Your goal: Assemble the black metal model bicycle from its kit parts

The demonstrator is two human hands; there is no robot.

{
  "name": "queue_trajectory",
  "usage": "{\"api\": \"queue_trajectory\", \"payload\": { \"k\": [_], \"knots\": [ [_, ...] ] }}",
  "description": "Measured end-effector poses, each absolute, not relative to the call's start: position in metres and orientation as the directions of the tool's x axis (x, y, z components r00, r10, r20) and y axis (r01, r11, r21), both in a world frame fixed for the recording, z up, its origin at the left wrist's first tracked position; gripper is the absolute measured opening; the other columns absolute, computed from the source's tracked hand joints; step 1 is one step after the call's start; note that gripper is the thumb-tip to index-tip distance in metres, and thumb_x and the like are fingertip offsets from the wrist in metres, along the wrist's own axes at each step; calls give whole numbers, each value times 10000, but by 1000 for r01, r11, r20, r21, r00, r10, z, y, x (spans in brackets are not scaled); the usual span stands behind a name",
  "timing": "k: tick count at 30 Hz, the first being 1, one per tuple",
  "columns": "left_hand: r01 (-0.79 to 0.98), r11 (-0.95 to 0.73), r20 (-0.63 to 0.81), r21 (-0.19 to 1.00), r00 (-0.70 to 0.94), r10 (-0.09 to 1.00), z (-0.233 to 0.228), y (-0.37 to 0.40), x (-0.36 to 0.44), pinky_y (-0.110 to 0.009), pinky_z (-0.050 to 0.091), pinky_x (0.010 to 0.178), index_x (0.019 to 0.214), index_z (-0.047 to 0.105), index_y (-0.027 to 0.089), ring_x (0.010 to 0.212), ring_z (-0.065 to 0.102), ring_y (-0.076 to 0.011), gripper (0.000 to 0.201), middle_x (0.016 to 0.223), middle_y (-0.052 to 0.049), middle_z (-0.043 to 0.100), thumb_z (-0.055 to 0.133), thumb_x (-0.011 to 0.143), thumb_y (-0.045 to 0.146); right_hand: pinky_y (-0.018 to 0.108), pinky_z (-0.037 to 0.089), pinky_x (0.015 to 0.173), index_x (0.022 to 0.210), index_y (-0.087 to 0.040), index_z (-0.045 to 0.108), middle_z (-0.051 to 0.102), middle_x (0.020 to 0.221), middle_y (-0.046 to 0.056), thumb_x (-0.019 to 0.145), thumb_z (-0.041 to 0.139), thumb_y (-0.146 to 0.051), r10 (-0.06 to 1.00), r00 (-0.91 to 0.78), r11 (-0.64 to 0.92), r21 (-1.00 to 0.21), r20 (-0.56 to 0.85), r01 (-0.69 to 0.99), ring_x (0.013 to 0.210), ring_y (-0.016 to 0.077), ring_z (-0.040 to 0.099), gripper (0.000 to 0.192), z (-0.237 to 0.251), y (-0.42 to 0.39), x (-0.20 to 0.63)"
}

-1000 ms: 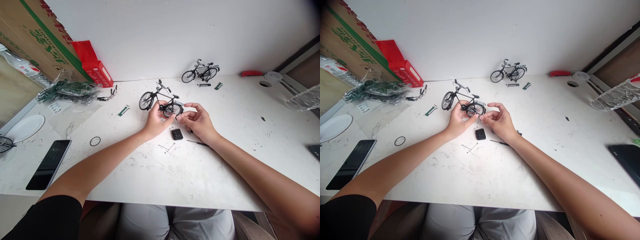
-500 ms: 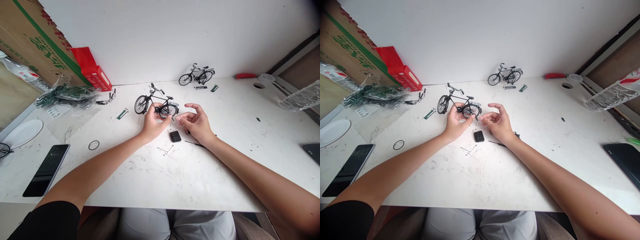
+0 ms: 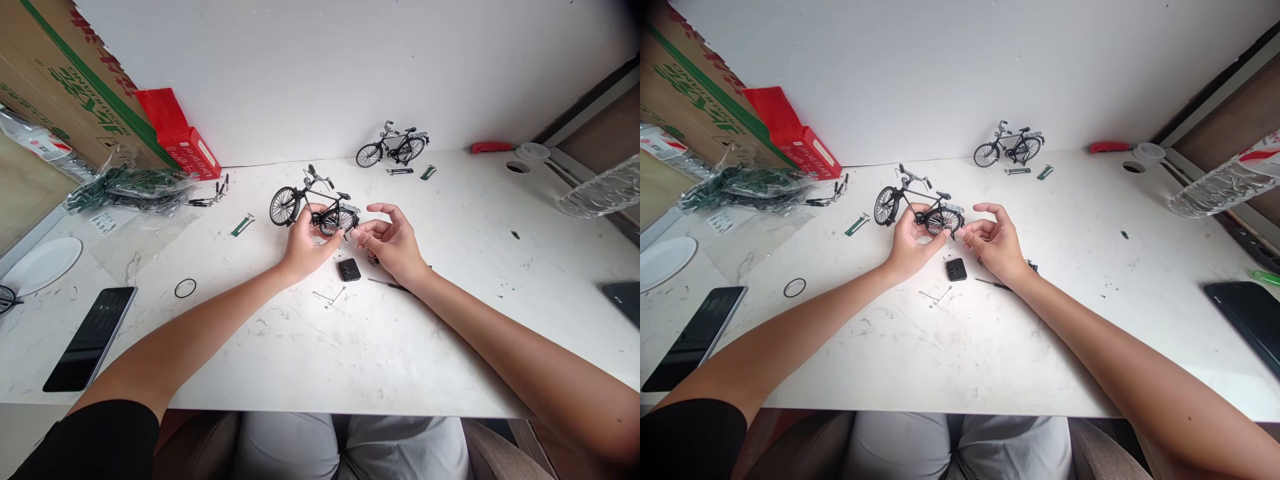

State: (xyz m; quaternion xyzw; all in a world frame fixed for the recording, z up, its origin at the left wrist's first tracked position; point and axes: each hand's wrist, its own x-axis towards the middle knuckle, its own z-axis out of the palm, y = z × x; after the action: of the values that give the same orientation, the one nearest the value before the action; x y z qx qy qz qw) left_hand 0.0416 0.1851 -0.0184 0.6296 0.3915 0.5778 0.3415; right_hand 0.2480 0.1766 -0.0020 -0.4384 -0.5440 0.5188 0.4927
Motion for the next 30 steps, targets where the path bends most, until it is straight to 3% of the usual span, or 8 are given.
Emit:
{"api": "queue_trajectory", "payload": {
  "k": [9,16,30],
  "knots": [
    [102,-452,450,886,42,892,-16,184,41,-321,656,794,1202,567,224,890,783,-178,470,1094,-61,761,891,868,284,272,482,498,1275,-274,597,766,943,28,684,1017,-655,989,-128,65,-997,69,-40,714,173,676,820,0,177,248],
    [110,-452,449,885,48,892,-19,186,41,-314,651,795,1212,564,227,888,770,-170,487,1094,-58,758,895,865,311,278,481,498,1133,-208,792,747,915,48,744,988,-609,985,-150,83,-996,80,16,691,144,607,592,-1,178,248],
    [121,-465,462,877,53,885,-19,186,41,-327,666,796,1216,579,233,876,768,-167,483,1102,-56,755,895,855,282,258,462,493,1059,-199,840,804,935,67,641,1051,-577,990,-139,-1,-1000,3,-25,658,125,590,602,9,176,248]
  ]
}}
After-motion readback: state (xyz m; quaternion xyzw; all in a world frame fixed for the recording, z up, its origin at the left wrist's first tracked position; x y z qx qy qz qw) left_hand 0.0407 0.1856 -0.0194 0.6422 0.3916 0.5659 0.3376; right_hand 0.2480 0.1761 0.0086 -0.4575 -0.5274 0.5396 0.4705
